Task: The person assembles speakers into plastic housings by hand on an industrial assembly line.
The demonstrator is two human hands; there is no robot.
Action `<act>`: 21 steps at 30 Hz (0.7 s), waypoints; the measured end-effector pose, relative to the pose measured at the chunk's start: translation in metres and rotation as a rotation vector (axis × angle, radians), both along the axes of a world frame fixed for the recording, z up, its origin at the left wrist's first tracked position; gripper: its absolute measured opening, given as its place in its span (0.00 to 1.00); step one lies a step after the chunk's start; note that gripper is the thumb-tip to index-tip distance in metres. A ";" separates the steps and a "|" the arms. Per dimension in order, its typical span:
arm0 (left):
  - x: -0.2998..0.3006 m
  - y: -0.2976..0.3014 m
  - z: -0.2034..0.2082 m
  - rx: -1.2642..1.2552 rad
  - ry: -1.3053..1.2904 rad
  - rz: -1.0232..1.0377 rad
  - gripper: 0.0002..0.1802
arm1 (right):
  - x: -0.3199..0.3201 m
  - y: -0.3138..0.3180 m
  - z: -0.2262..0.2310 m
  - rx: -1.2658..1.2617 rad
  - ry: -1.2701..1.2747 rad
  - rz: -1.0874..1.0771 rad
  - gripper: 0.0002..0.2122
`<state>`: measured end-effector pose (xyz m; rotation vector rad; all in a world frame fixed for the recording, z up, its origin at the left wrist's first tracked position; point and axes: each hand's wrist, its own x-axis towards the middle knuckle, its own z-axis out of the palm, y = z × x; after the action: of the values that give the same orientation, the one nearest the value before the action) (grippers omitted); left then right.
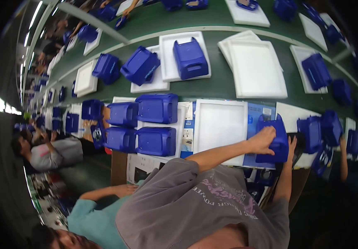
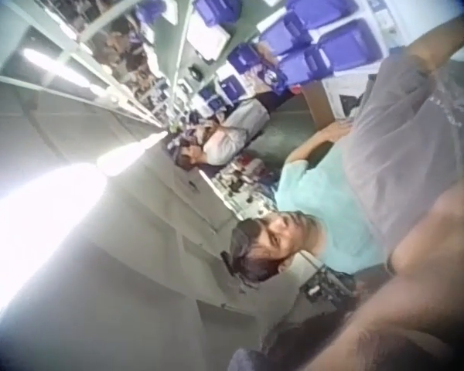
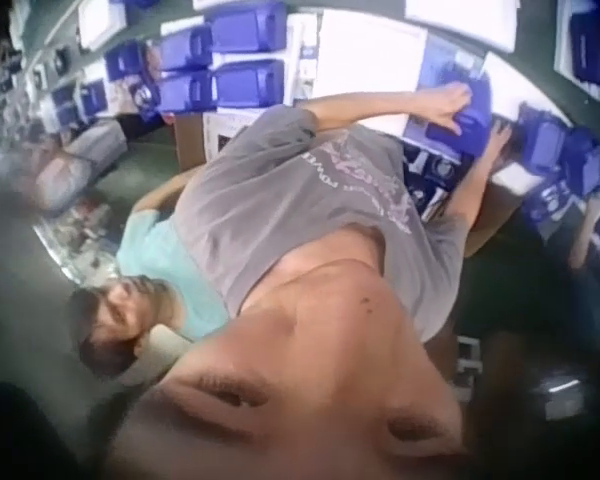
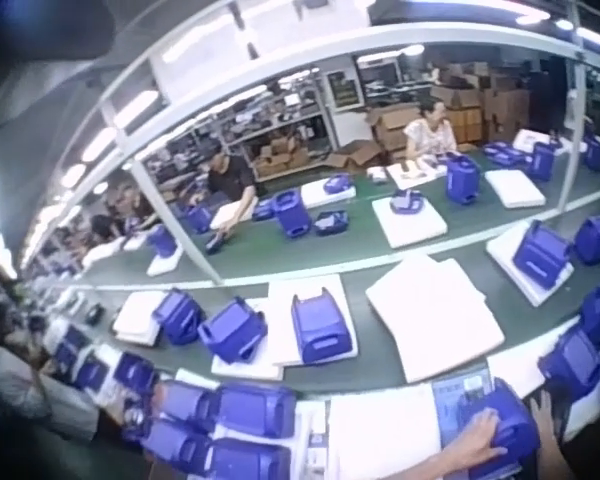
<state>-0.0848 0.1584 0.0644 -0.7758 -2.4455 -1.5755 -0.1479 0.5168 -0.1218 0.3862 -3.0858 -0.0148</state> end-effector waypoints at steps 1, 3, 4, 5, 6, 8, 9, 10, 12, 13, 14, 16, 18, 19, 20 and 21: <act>0.000 0.012 -0.007 -0.025 -0.032 -0.032 0.33 | 0.000 0.012 -0.005 -0.004 -0.064 -0.046 0.25; 0.007 0.018 -0.038 -0.346 0.063 0.072 0.31 | -0.023 -0.044 0.027 -0.299 -0.238 0.000 0.21; 0.006 0.033 -0.053 -0.339 0.060 0.091 0.31 | -0.030 -0.036 0.037 -0.366 -0.249 -0.044 0.18; 0.004 0.043 -0.069 -0.481 0.182 0.163 0.31 | -0.042 -0.030 0.044 -0.606 -0.268 -0.120 0.16; 0.004 0.051 -0.084 -0.630 0.295 0.232 0.32 | -0.049 -0.037 0.051 -0.796 -0.276 -0.218 0.16; 0.004 0.066 -0.099 -0.631 0.254 0.227 0.30 | -0.052 -0.043 0.059 -1.172 -0.389 -0.472 0.20; 0.000 0.068 -0.103 -0.634 0.219 0.201 0.28 | -0.056 -0.047 0.063 -0.993 -0.502 -0.463 0.24; 0.004 0.055 -0.084 -0.593 0.102 0.011 0.25 | -0.039 -0.058 0.051 -0.895 -0.496 -0.439 0.26; 0.014 0.044 -0.083 -0.452 0.082 0.023 0.24 | -0.023 -0.100 0.064 -0.734 -0.629 -0.356 0.33; 0.013 0.037 -0.079 -0.305 0.090 0.019 0.23 | -0.013 -0.099 0.051 -0.774 -0.564 -0.487 0.35; 0.011 0.021 -0.080 -0.315 0.088 0.030 0.23 | -0.011 -0.111 0.058 -0.780 -0.561 -0.501 0.36; 0.009 -0.019 -0.086 0.128 -0.287 0.194 0.21 | -0.011 -0.122 0.076 -0.827 -0.584 -0.509 0.36; 0.011 -0.064 -0.122 0.501 -0.356 0.587 0.16 | -0.005 -0.120 0.084 -0.860 -0.620 -0.508 0.36; 0.005 -0.100 -0.110 0.473 -0.584 0.780 0.11 | -0.004 -0.110 0.082 -0.882 -0.577 -0.521 0.34; 0.002 -0.134 -0.120 0.388 -0.465 0.957 0.11 | -0.008 -0.103 0.082 -0.897 -0.539 -0.510 0.33; -0.004 -0.170 -0.107 0.257 -0.244 1.035 0.12 | -0.009 -0.089 0.078 -0.912 -0.494 -0.517 0.31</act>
<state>-0.0887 -0.0111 -0.0430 0.6747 -2.0766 -1.4772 -0.1568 0.4276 -0.0441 -0.5085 -3.0526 1.5805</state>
